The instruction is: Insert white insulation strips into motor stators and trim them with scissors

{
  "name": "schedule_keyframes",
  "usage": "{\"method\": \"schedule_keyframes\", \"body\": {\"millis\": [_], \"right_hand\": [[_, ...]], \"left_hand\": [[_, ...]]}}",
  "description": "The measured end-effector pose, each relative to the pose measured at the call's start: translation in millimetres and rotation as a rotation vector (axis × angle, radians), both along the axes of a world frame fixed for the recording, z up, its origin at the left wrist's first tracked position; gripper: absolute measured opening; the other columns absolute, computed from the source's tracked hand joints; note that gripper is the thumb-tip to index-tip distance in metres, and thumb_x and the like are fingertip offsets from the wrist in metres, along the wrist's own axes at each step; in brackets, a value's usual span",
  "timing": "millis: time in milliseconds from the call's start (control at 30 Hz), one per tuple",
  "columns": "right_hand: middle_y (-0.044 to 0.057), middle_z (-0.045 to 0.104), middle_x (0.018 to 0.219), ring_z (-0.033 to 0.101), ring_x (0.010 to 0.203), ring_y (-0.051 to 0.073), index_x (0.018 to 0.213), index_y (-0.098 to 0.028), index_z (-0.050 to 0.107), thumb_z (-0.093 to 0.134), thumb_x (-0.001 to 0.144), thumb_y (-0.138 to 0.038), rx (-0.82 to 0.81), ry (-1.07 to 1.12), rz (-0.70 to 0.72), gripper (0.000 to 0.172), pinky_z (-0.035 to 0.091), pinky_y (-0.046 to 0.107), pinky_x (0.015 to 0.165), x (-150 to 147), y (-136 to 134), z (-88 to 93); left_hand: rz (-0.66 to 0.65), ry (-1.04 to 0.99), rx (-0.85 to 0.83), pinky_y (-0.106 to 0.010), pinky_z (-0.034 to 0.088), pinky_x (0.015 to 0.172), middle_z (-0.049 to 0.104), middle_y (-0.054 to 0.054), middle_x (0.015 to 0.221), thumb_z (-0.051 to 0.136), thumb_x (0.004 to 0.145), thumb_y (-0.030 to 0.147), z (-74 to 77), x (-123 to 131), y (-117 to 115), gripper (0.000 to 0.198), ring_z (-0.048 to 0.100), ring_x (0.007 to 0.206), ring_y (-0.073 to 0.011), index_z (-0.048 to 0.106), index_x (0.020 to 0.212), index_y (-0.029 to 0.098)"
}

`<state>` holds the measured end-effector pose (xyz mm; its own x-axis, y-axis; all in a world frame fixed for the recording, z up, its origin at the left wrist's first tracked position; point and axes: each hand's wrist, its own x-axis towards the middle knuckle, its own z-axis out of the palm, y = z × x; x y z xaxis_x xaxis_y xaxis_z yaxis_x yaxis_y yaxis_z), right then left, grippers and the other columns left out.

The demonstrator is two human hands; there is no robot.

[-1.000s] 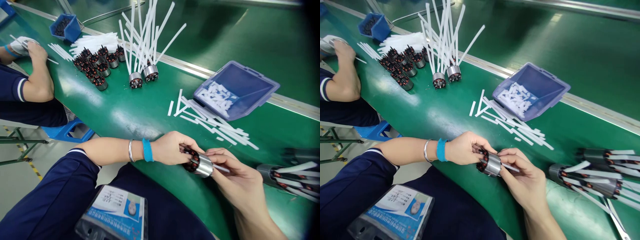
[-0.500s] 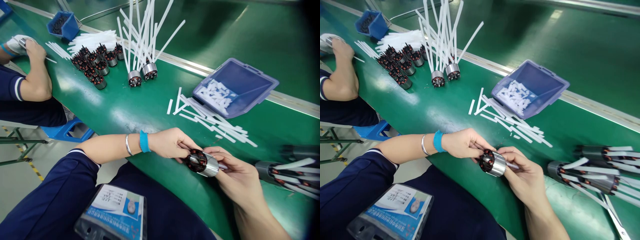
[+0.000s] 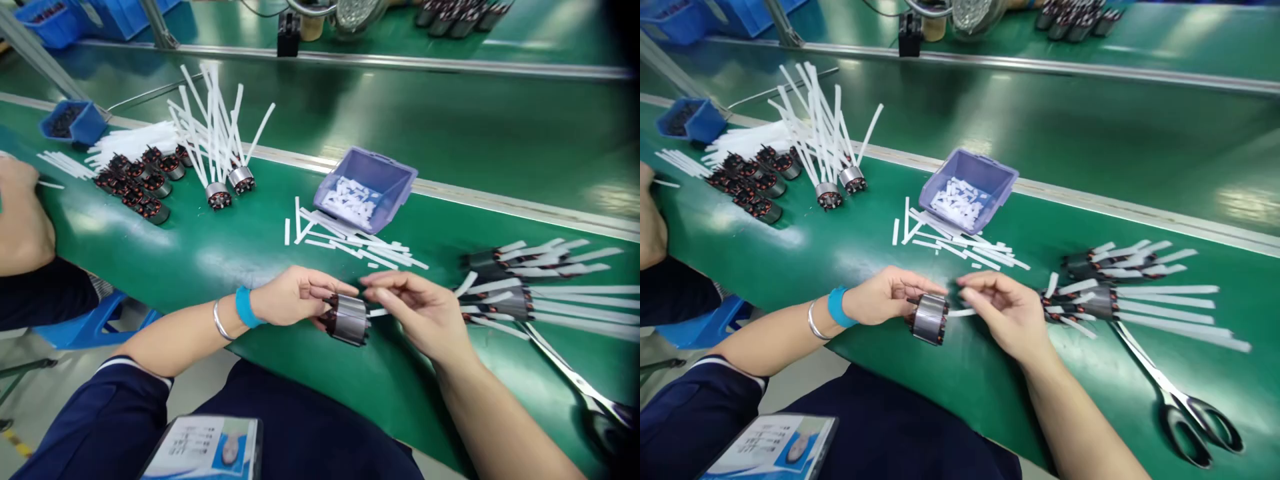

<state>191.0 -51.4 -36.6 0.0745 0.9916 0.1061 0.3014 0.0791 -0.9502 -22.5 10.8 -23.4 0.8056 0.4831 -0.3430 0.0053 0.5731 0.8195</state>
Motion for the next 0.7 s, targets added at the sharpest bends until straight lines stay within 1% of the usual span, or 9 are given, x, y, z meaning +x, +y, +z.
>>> {"method": "schedule_keyframes", "body": {"millis": [100, 167, 233, 333, 433, 533, 600, 633, 700], "right_hand": [[0.013, 0.068, 0.096, 0.064, 0.076, 0.023, 0.088, -0.019, 0.068, 0.06, 0.084, -0.034, 0.123, -0.516, -0.294, 0.017, 0.052, 0.038, 0.067, 1.8, 14.8, -11.8], [0.014, 0.067, 0.098, 0.063, 0.08, 0.026, 0.084, -0.018, 0.067, 0.056, 0.084, -0.03, 0.106, -0.761, -0.343, 0.017, 0.051, 0.039, 0.065, 1.6, 22.9, -20.7], [0.012, 0.066, 0.092, 0.063, 0.082, 0.027, 0.077, -0.019, 0.066, 0.057, 0.081, -0.027, 0.091, -0.838, -0.327, 0.013, 0.05, 0.038, 0.063, 0.9, 27.0, -27.5], [0.01, 0.066, 0.088, 0.063, 0.084, 0.029, 0.069, -0.02, 0.063, 0.062, 0.076, -0.025, 0.164, -0.803, -0.312, 0.009, 0.05, 0.041, 0.067, 0.7, 24.5, -25.4], [0.009, 0.065, 0.087, 0.064, 0.081, 0.025, 0.078, -0.02, 0.064, 0.06, 0.084, -0.025, 0.265, -0.553, -0.286, 0.01, 0.052, 0.039, 0.07, 4.2, 12.9, -4.0], [0.004, 0.064, 0.079, 0.063, 0.066, 0.016, 0.088, -0.021, 0.067, 0.059, 0.09, -0.026, 0.216, -0.227, 0.015, 0.01, 0.05, 0.028, 0.058, 8.7, -1.4, 24.0], [0.003, 0.065, 0.076, 0.061, 0.063, 0.014, 0.088, -0.023, 0.069, 0.061, 0.09, -0.026, 0.158, -0.143, 0.197, 0.01, 0.049, 0.026, 0.056, 8.5, -8.0, 35.3], [0.002, 0.065, 0.074, 0.061, 0.062, 0.014, 0.086, -0.022, 0.069, 0.062, 0.089, -0.027, 0.135, -0.132, 0.23, 0.009, 0.049, 0.026, 0.056, 6.9, -9.9, 37.3], [0.001, 0.064, 0.07, 0.059, 0.061, 0.014, 0.079, -0.021, 0.066, 0.065, 0.087, -0.028, 0.092, -0.112, 0.189, 0.01, 0.049, 0.026, 0.058, 0.8, -11.0, 34.9]], "left_hand": [[0.038, -0.053, -0.074, -0.023, 0.058, 0.063, 0.075, -0.008, 0.091, 0.076, 0.065, 0.012, 1.2, -0.1, 2.9, 0.041, 0.072, 0.075, -0.016, 0.071, 0.106, 0.014], [0.054, -0.076, -0.124, -0.025, 0.059, 0.058, 0.074, -0.008, 0.085, 0.078, 0.068, 0.022, 0.8, 0.2, 3.2, 0.035, 0.072, 0.07, -0.0175, 0.071, 0.101, 0.012], [0.044, -0.068, -0.159, -0.025, 0.058, 0.053, 0.073, -0.007, 0.078, 0.079, 0.068, 0.029, 0.4, 0.8, 3.0, 0.038, 0.072, 0.064, -0.0189, 0.068, 0.1, 0.012], [0.039, 0.004, -0.157, -0.027, 0.059, 0.053, 0.071, -0.005, 0.07, 0.081, 0.066, 0.028, 1.4, 2.3, 2.8, 0.039, 0.071, 0.058, -0.0182, 0.066, 0.098, 0.011], [0.087, 0.03, -0.114, -0.032, 0.061, 0.058, 0.071, -0.004, 0.075, 0.083, 0.063, 0.02, 2.5, 4.3, 3.0, 0.042, 0.071, 0.062, -0.019, 0.063, 0.099, 0.012], [0.104, 0.055, -0.051, -0.029, 0.059, 0.053, 0.07, -0.003, 0.073, 0.081, 0.064, 0.019, 0.5, 5.6, 3.3, 0.04, 0.071, 0.061, -0.0195, 0.059, 0.097, 0.013], [0.093, 0.1, -0.021, -0.023, 0.055, 0.048, 0.07, -0.003, 0.07, 0.078, 0.068, 0.021, -1.4, 6.0, 3.6, 0.037, 0.07, 0.057, -0.0181, 0.058, 0.097, 0.013], [0.089, 0.117, -0.014, -0.021, 0.054, 0.046, 0.07, -0.003, 0.071, 0.077, 0.069, 0.021, -1.9, 6.0, 3.7, 0.039, 0.07, 0.056, -0.0174, 0.057, 0.101, 0.013], [0.078, 0.127, 0.004, -0.021, 0.055, 0.047, 0.07, -0.002, 0.076, 0.073, 0.072, 0.02, -1.4, 5.9, 3.7, 0.052, 0.07, 0.055, -0.0161, 0.052, 0.119, 0.016]]}}
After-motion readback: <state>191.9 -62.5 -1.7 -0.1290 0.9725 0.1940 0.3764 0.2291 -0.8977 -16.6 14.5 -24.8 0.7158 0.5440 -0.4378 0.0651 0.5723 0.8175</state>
